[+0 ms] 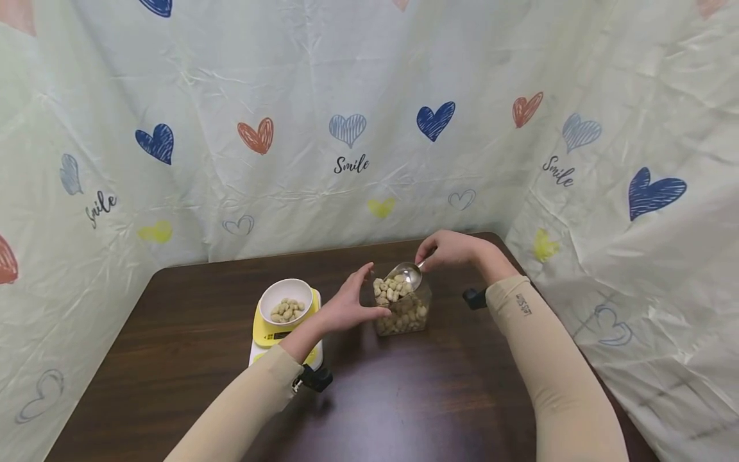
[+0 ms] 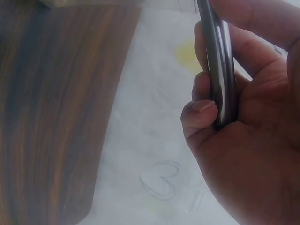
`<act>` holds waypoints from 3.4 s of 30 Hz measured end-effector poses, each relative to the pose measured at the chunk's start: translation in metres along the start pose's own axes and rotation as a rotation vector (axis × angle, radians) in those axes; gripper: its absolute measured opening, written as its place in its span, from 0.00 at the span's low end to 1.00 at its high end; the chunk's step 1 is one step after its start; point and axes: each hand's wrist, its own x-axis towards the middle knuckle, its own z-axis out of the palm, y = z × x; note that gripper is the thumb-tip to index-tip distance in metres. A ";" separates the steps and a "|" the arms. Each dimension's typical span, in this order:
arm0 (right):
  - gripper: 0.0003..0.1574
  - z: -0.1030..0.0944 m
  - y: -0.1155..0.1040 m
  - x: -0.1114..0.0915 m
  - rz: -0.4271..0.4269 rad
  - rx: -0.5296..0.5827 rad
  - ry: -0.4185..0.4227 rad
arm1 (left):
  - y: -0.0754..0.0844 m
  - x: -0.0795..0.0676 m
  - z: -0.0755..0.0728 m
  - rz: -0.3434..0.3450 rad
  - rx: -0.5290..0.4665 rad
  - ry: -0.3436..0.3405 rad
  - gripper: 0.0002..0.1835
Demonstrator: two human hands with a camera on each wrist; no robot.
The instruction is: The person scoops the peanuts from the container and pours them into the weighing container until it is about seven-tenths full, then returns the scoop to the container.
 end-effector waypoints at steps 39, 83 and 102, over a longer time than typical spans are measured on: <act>0.17 -0.011 0.017 -0.027 -0.068 0.012 0.151 | 0.001 -0.001 0.001 -0.003 -0.012 -0.003 0.61; 0.15 0.047 -0.058 -0.010 -0.157 0.071 0.348 | -0.093 -0.115 -0.131 -0.062 0.112 0.205 0.55; 0.11 0.080 -0.101 0.025 -0.163 0.057 0.339 | -0.124 -0.115 -0.118 -0.164 0.078 0.135 0.62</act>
